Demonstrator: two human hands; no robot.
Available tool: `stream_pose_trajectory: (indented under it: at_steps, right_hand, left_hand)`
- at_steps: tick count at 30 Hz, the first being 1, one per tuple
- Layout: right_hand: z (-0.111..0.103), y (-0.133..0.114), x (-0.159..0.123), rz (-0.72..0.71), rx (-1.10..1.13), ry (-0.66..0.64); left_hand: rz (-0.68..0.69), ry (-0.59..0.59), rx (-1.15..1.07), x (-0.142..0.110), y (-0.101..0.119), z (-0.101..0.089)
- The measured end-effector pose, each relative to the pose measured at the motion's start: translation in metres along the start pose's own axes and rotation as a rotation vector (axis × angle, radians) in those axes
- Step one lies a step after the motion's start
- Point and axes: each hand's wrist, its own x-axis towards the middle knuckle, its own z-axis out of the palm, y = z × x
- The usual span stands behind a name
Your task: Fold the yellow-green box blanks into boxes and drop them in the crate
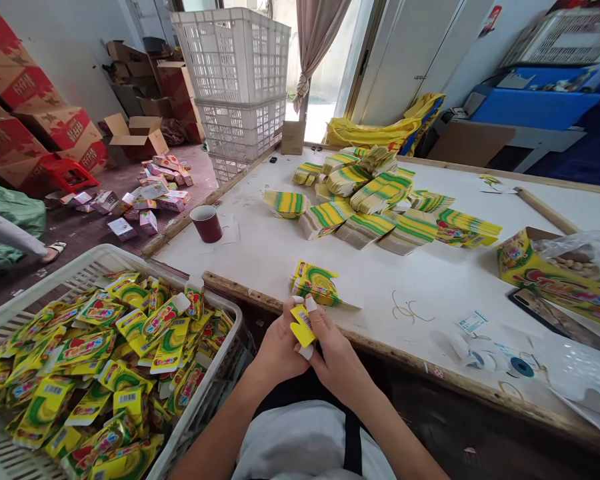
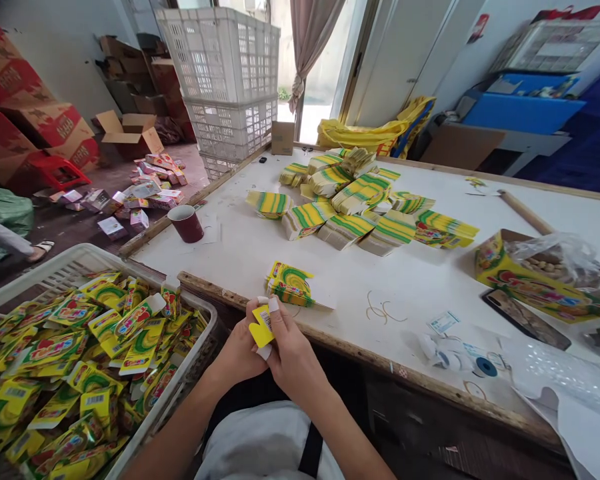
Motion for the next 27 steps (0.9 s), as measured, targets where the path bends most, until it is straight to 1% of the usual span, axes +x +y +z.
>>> stream_pose_trajectory:
  at_steps: [2, 3, 5, 7, 8, 9, 12, 14, 18, 22, 25, 27]
  right_hand:
    - [0.003, 0.004, -0.002, -0.065, -0.045, -0.018]
    - [0.004, 0.007, -0.002, -0.082, -0.048, -0.010]
    - [0.001, 0.014, 0.001, -0.084, -0.035, 0.046]
    - [-0.005, 0.020, 0.005, -0.067, -0.027, 0.127]
    - [-0.008, 0.021, 0.006, -0.068, -0.034, 0.145]
    - [-0.011, 0.022, 0.006, -0.083, -0.046, 0.137]
    - [-0.014, 0.019, 0.003, -0.169, -0.104, -0.002]
    - [-0.013, 0.016, 0.000, -0.191, -0.143, -0.056]
    - [-0.020, 0.014, 0.005, -0.170, -0.164, -0.070]
    - [-0.033, 0.014, 0.014, -0.227, -0.155, -0.167]
    - [-0.034, 0.015, 0.014, -0.245, -0.151, -0.176]
    - [-0.030, 0.016, 0.011, -0.242, -0.147, -0.141]
  left_hand:
    - [0.006, 0.036, -0.007, 0.000, 0.001, 0.002]
    - [-0.027, 0.062, -0.029, 0.000, 0.002, 0.002]
    - [-0.126, 0.109, -0.061, 0.000, 0.005, -0.001]
    - [-0.203, 0.132, -0.024, -0.001, 0.007, -0.007]
    - [-0.225, 0.135, 0.003, -0.001, 0.007, -0.011]
    - [-0.238, 0.134, 0.022, 0.000, 0.008, -0.015]
    - [-0.238, 0.115, 0.003, 0.002, 0.009, -0.028]
    - [-0.226, 0.105, -0.008, 0.003, 0.010, -0.033]
    - [-0.220, 0.089, -0.015, 0.005, 0.013, -0.039]
    - [-0.195, 0.095, 0.004, 0.006, 0.014, -0.045]
    - [-0.201, 0.048, 0.056, 0.007, 0.015, -0.047]
    - [-0.228, -0.005, 0.099, 0.007, 0.017, -0.047]
